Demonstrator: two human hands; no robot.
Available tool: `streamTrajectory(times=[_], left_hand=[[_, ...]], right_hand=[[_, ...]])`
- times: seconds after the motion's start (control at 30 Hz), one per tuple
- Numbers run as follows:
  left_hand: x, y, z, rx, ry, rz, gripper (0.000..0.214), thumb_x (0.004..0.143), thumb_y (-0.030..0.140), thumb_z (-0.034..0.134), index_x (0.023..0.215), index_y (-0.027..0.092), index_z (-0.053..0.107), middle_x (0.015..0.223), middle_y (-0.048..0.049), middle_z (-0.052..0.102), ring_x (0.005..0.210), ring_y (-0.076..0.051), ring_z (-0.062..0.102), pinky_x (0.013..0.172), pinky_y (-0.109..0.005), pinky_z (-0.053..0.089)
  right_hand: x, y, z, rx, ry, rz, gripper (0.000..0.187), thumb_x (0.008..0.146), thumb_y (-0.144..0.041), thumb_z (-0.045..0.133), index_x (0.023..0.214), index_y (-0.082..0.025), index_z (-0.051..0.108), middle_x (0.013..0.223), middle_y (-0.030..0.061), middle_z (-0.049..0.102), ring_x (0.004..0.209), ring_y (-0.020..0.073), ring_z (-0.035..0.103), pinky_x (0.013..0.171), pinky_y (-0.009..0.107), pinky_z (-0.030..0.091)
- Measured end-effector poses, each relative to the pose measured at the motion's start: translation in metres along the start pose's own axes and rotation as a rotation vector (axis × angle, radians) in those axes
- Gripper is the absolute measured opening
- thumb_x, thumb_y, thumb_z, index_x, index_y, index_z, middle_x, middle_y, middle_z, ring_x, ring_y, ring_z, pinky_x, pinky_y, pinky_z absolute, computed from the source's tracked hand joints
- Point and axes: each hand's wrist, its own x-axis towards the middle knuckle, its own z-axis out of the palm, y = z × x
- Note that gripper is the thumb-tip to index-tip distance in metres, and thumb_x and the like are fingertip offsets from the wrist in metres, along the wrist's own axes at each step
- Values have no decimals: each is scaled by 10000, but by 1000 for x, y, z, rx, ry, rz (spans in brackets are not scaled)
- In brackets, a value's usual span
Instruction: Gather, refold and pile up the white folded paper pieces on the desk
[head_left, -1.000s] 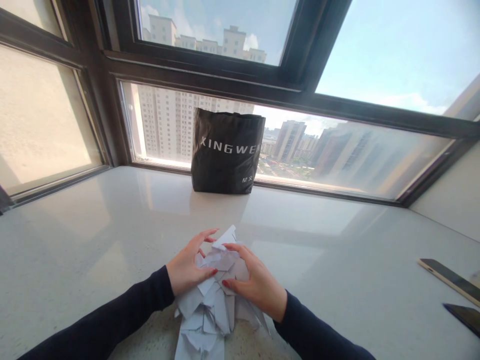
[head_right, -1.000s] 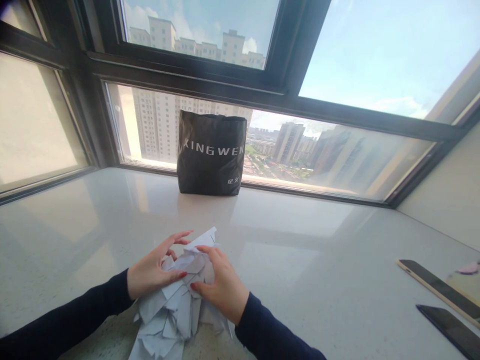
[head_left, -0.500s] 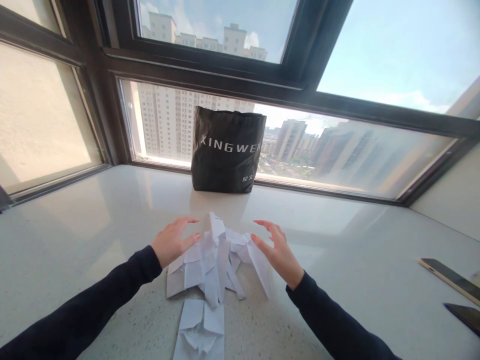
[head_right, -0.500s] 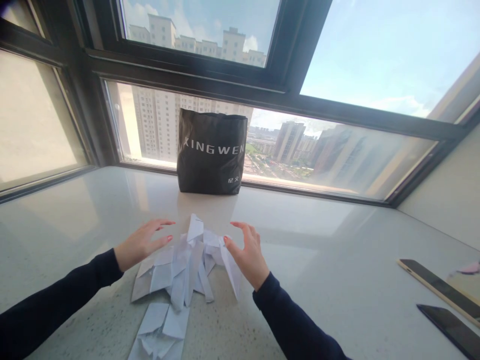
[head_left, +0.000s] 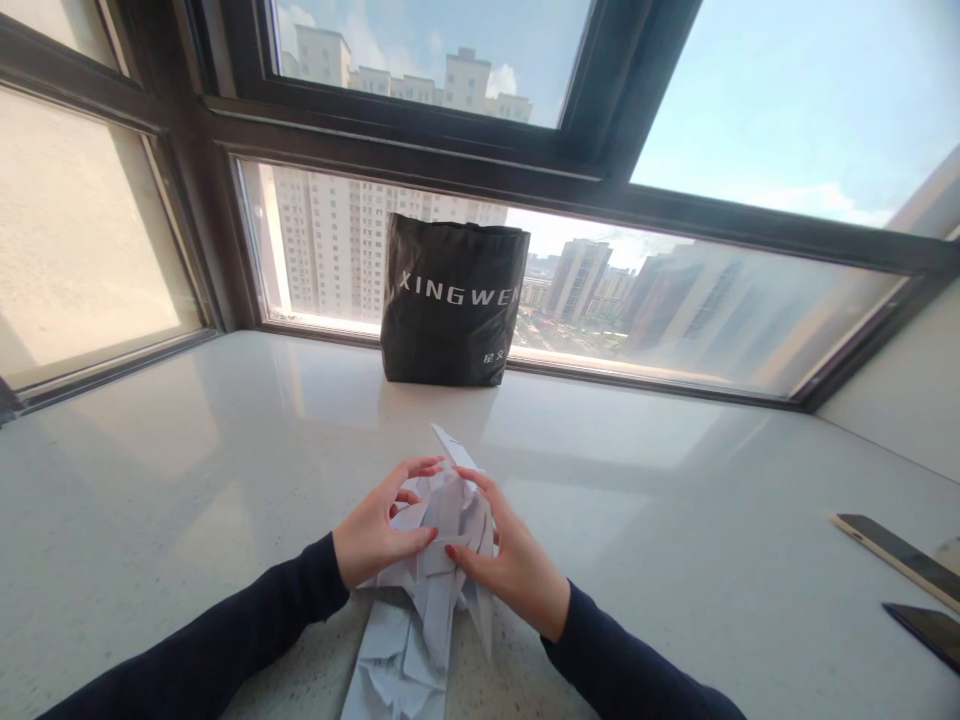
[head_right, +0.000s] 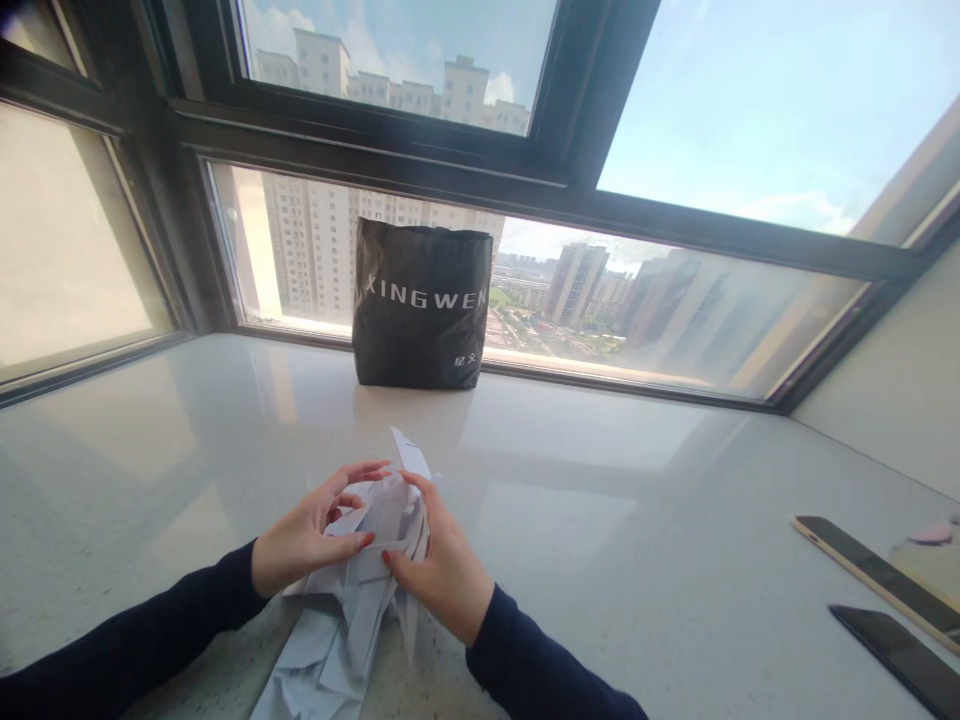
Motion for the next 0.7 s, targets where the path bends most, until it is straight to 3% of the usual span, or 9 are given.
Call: streamTrajectory(times=[0.1,0.23,0.33,0.47,0.57,0.7], left_hand=[[3,15,-10,-114,58,25,591,588,217,575,1138,171,364,1155,-105,429,677,-107,456,646,-259,405],[10,22,-30,-125,108,49,527,567,210,495,1083,148,405,1112,-105,470,591,-94,463,643,-282,419],[15,17,-43,133,73,6,442,571,254,430,993,139,492,1058,-102,527,751,-195,535,730,-352,415],[13,9,-45,636,112,-23,390,682,365,393,989,176,543,1086,-83,549,1000,-281,485,855,-419,347],[6,2,-37,851,24,-62,533,714,511,390,1105,166,499,1173,-112,509,1059,-304,457,877,-449,325],[-6,-9,-22,957,-100,-106,874,564,646,532,1257,143,358,1310,-158,360,1195,-377,268,926,-523,220]], right_hand=[[4,-9,-10,239,68,0,458,699,-222,550,1121,-218,372,964,38,566,804,172,561,706,297,452],[8,-19,-26,245,194,-12,379,730,-250,518,1093,-222,412,929,24,562,787,161,547,697,284,446],[12,-13,-37,4,237,45,289,747,-281,485,1029,-215,492,896,32,557,799,177,529,693,303,438],[19,12,-49,-447,307,88,227,753,-320,471,925,-233,592,888,50,534,830,205,504,782,376,401],[21,27,-57,-612,301,124,290,759,-380,471,1000,-251,565,969,67,500,894,222,495,833,409,372],[18,32,-63,-625,146,165,455,735,-482,491,1094,-202,509,1013,97,516,924,237,511,829,389,384]])
